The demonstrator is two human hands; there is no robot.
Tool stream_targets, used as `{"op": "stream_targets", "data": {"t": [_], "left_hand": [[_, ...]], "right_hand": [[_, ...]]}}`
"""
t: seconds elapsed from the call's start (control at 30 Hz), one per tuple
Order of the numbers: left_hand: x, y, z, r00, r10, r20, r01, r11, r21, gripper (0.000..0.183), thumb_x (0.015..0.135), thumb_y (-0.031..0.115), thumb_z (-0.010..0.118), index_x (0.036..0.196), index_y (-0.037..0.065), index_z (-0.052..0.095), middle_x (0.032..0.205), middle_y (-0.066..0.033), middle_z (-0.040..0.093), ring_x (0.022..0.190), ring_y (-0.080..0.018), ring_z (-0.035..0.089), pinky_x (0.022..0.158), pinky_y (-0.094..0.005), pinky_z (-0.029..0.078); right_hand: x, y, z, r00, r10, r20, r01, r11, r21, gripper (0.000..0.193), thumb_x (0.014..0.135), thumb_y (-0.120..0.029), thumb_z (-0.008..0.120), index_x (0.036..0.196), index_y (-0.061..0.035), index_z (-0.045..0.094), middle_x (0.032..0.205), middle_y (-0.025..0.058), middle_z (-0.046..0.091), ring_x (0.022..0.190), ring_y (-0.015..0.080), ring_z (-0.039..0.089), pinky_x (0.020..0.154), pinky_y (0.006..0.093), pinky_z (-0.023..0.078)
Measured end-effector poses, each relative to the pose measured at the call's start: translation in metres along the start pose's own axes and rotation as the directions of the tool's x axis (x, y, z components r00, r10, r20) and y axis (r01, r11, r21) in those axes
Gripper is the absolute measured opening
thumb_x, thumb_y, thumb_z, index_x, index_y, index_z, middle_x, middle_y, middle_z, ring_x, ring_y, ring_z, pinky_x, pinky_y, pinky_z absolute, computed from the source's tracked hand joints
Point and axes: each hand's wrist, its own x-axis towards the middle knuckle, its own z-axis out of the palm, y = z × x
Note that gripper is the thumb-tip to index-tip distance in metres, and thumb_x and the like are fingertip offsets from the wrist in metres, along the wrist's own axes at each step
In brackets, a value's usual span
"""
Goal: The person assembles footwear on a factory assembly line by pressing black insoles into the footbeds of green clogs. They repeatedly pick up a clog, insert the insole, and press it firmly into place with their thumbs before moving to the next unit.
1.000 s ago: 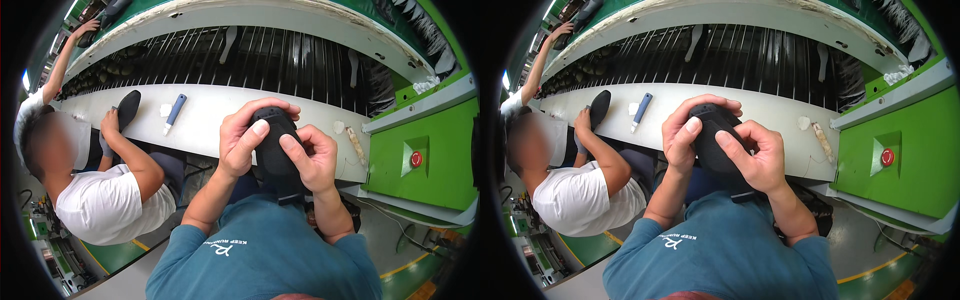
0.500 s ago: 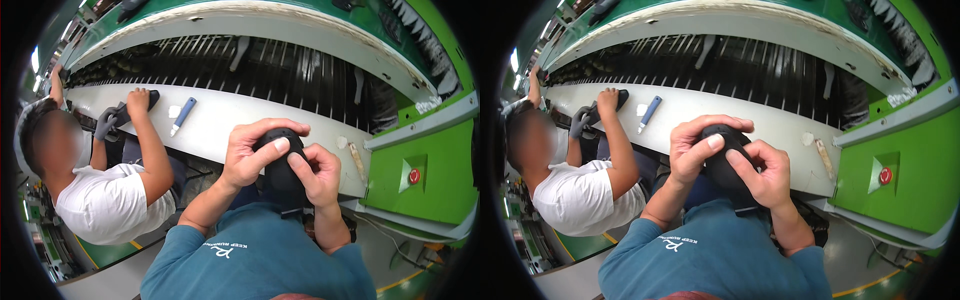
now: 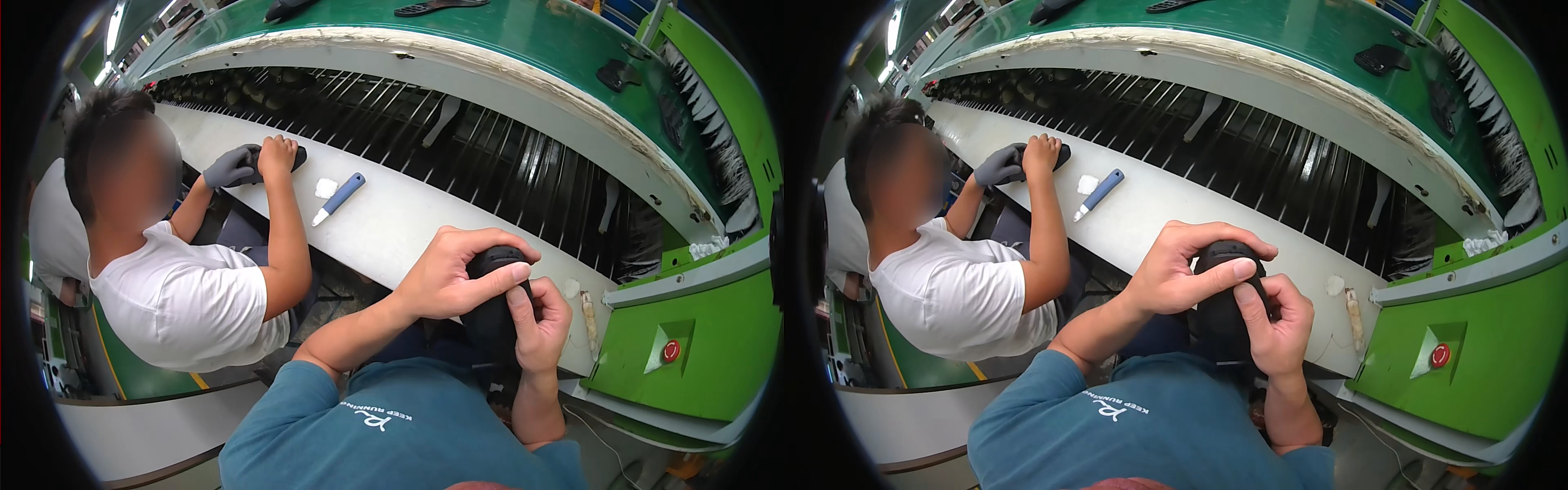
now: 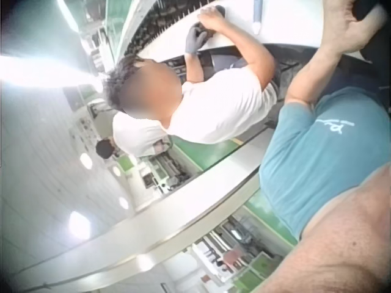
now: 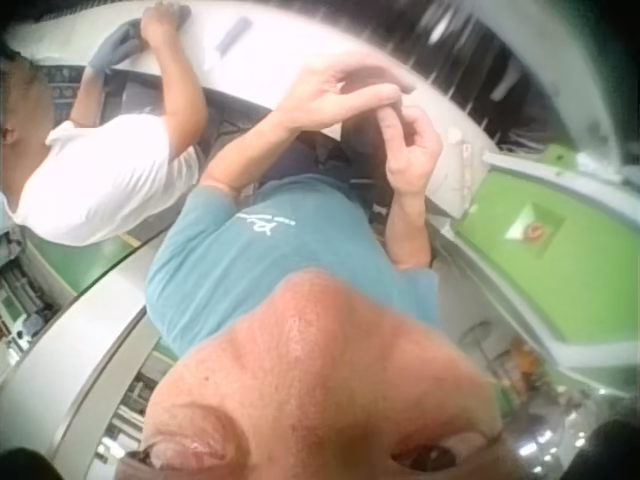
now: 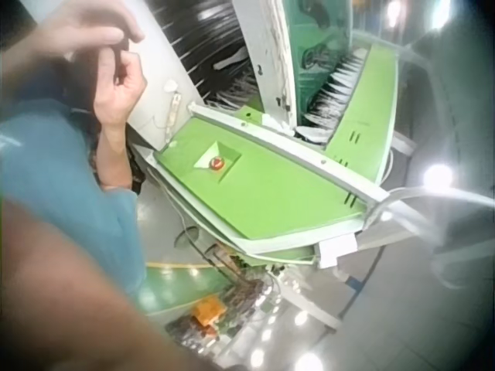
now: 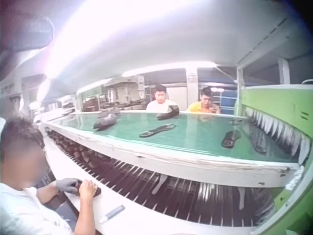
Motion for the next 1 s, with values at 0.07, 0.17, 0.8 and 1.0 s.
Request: {"op": "stream_targets", "data": {"t": [0.07, 0.17, 0.8, 1.0], "left_hand": [[0.001, 0.005, -0.005, 0.996, -0.053, 0.067, 0.051, 0.998, 0.027, 0.028, 0.106, 0.013, 0.072, 0.128, -0.001, 0.079, 0.116, -0.0162, 0.085, 0.104, -0.0246, 0.083, 0.095, -0.0359, 0.063], [0.002, 0.002, -0.003, 0.998, -0.066, 0.007, 0.065, 0.997, 0.047, 0.027, 0.108, 0.016, 0.070, 0.126, -0.001, 0.080, 0.114, -0.0153, 0.085, 0.104, -0.0227, 0.082, 0.094, -0.0347, 0.062], [0.039, -0.092, 0.011, 0.980, -0.133, -0.147, 0.052, 0.888, -0.456, 0.074, 0.124, 0.050, 0.021, 0.125, -0.003, 0.072, 0.111, -0.0106, 0.077, 0.103, -0.0174, 0.072, 0.097, -0.0319, 0.057], [0.043, -0.095, 0.010, 0.962, -0.144, -0.230, 0.050, 0.926, -0.373, 0.073, 0.124, 0.048, 0.020, 0.117, -0.003, 0.073, 0.105, -0.0094, 0.076, 0.098, -0.0157, 0.070, 0.092, -0.0314, 0.057]], "right_hand": [[0.000, 0.000, -0.002, 1.000, 0.011, -0.006, -0.011, 1.000, -0.004, 0.026, 0.108, -0.020, 0.080, 0.094, -0.0026, 0.066, 0.076, -0.0046, 0.066, 0.069, 0.0011, 0.054, 0.060, 0.0215, 0.041], [0.004, 0.000, -0.006, 0.999, 0.043, 0.022, -0.042, 0.998, -0.053, 0.028, 0.107, -0.023, 0.081, 0.096, -0.0030, 0.065, 0.076, -0.0039, 0.066, 0.070, 0.0013, 0.055, 0.060, 0.0221, 0.043], [0.087, -0.001, 0.007, 0.997, 0.028, -0.076, -0.051, 0.946, -0.319, 0.046, 0.097, -0.041, 0.089, 0.099, 0.0023, 0.072, 0.084, 0.0064, 0.077, 0.077, 0.0091, 0.070, 0.070, 0.0278, 0.057], [0.101, 0.007, 0.004, 0.995, 0.077, -0.067, -0.095, 0.932, -0.349, 0.048, 0.096, -0.044, 0.091, 0.096, 0.0007, 0.073, 0.079, 0.0041, 0.073, 0.073, 0.0091, 0.066, 0.066, 0.0282, 0.054]]}}
